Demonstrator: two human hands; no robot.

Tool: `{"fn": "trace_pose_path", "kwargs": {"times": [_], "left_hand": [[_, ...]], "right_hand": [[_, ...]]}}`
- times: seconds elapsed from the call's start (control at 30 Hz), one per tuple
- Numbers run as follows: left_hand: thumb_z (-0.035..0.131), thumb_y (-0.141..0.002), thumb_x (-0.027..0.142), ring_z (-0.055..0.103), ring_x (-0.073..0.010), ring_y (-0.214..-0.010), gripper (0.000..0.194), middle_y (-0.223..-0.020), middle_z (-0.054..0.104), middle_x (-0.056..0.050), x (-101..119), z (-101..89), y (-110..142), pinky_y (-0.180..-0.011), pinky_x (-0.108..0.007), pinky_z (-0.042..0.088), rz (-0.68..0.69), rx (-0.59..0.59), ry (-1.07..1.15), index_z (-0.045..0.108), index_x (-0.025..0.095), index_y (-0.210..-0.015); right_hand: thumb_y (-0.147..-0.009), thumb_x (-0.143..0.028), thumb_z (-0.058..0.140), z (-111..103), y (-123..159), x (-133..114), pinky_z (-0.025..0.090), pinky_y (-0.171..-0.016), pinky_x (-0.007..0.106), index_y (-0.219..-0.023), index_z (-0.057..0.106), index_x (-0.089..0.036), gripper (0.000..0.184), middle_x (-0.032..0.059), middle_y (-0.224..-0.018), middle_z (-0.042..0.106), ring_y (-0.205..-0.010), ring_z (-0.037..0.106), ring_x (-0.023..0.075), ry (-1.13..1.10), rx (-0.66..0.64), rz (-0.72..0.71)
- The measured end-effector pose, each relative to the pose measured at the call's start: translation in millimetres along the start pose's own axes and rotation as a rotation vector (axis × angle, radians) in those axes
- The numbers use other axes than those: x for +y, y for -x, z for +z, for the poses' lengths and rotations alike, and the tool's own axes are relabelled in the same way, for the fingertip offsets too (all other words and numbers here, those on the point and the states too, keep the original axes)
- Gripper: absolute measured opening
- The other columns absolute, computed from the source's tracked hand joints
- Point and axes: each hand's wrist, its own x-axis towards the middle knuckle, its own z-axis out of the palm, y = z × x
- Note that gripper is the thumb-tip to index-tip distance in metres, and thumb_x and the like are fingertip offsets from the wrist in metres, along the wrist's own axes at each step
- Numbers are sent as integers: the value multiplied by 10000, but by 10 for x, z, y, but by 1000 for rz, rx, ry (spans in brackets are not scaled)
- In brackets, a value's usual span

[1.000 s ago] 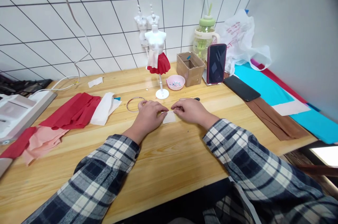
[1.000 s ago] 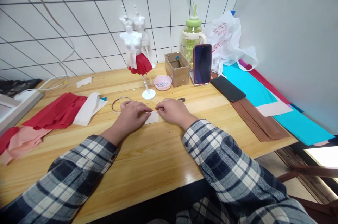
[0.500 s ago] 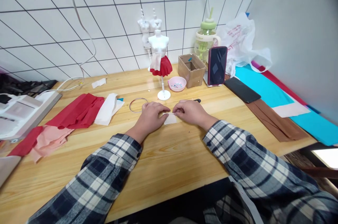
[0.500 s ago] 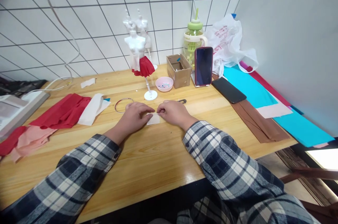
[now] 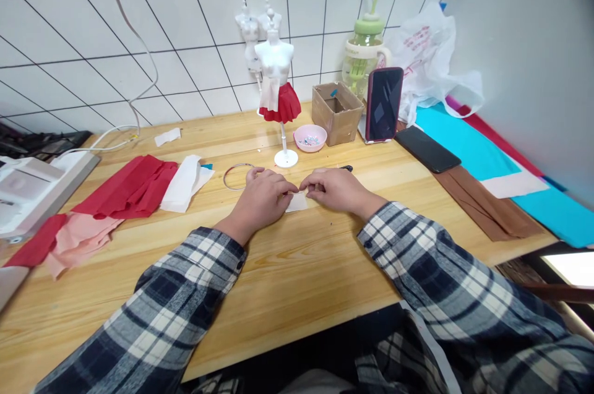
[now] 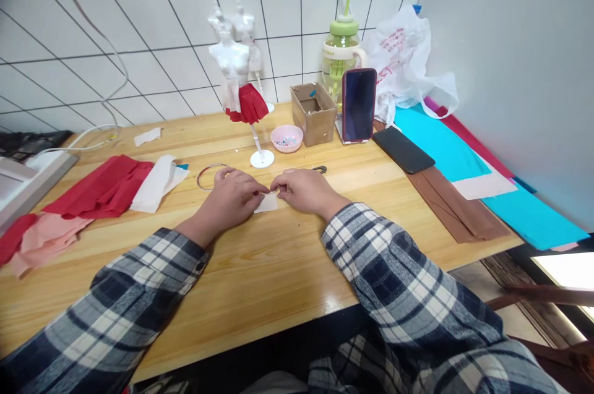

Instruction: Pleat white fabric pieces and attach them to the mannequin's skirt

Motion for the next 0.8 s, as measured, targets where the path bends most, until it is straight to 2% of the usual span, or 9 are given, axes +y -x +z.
{"fn": "trace_pose_path", "kwargs": {"times": [0.17,0.33,0.43,0.8], "left_hand": [[519,-877,227,592,-241,-920,228,-892,725,-45,15,-24,8,-993,-518,254,19,-6,-35,742,261,-909],[517,-875,229,584,-242,-921,217,-894,722,-42,14,-28,11,-940,-492,289,42,-13,-33,733,251,-888],[513,-868,223,587,-241,-927,214,-906,724,-47,8,-23,11,-917,-468,312,36,-21,-20,724,242,-900],[508,-878,231,573,-243,-921,236,-900,711,-51,6,-23,20,-874,-437,341,81,-21,-38,729,243,-958]], "right_hand": [[-852,-191,630,-11,10,-10,390,-732,254,-991,737,-237,182,10,-915,719,-853,621,151,6,-11,-15],[-828,-203,672,5,8,-17,393,-700,239,-1067,699,-242,243,-12,-876,714,-805,622,133,-59,12,27],[-814,-206,695,10,1,-30,397,-710,242,-1030,712,-238,219,-1,-882,705,-823,620,142,-37,1,41],[-817,-192,682,19,6,-9,391,-703,235,-1021,723,-233,212,2,-865,687,-815,605,137,-20,8,-5]]}}
